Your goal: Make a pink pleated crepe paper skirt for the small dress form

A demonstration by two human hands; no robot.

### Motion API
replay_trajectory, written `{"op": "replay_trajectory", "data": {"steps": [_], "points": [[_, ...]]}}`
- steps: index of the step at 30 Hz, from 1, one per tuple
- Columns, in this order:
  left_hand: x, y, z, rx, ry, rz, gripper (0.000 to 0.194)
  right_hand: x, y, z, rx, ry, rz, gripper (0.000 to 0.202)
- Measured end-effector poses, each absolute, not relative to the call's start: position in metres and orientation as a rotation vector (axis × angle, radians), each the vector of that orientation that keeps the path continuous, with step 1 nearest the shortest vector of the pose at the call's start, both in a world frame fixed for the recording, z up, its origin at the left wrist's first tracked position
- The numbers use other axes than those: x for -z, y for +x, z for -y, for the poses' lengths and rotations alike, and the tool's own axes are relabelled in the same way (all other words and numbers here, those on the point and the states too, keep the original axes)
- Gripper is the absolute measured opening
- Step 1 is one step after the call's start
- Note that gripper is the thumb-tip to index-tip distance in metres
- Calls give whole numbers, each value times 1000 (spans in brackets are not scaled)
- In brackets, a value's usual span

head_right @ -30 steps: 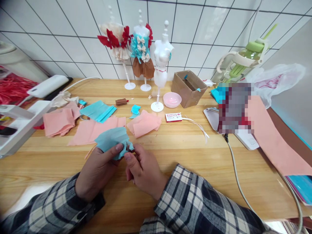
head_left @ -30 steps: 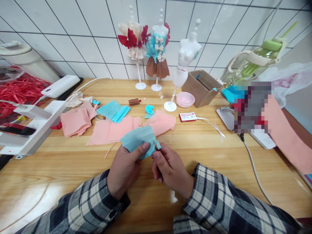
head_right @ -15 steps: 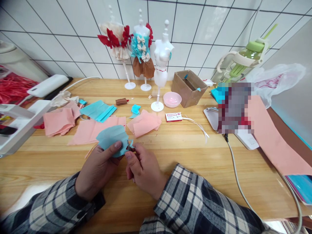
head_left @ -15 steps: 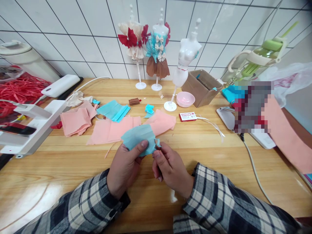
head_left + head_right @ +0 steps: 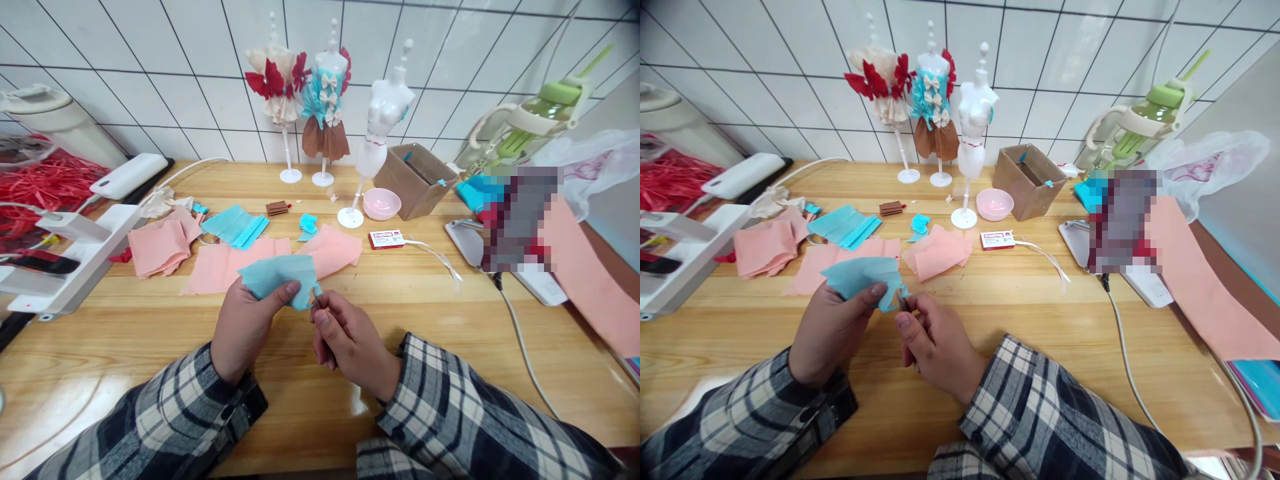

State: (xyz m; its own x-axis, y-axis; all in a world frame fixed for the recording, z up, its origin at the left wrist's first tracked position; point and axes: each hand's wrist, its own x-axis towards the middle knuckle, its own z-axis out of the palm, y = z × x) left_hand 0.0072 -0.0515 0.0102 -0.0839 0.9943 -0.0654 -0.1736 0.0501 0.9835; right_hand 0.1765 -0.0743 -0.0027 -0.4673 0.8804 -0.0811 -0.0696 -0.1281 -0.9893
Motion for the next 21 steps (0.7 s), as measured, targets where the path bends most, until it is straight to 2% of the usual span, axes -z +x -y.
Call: {"op": "replay_trajectory", "data": {"steps": [9, 21], "points": [[-20, 3, 51, -1232, 1196, -1423, 30, 2, 177, 72, -1716, -949, 1441, 33], [-22, -2, 50, -1188, 1244, -1396, 41, 1, 178, 71, -1760, -949, 1422, 32]]}}
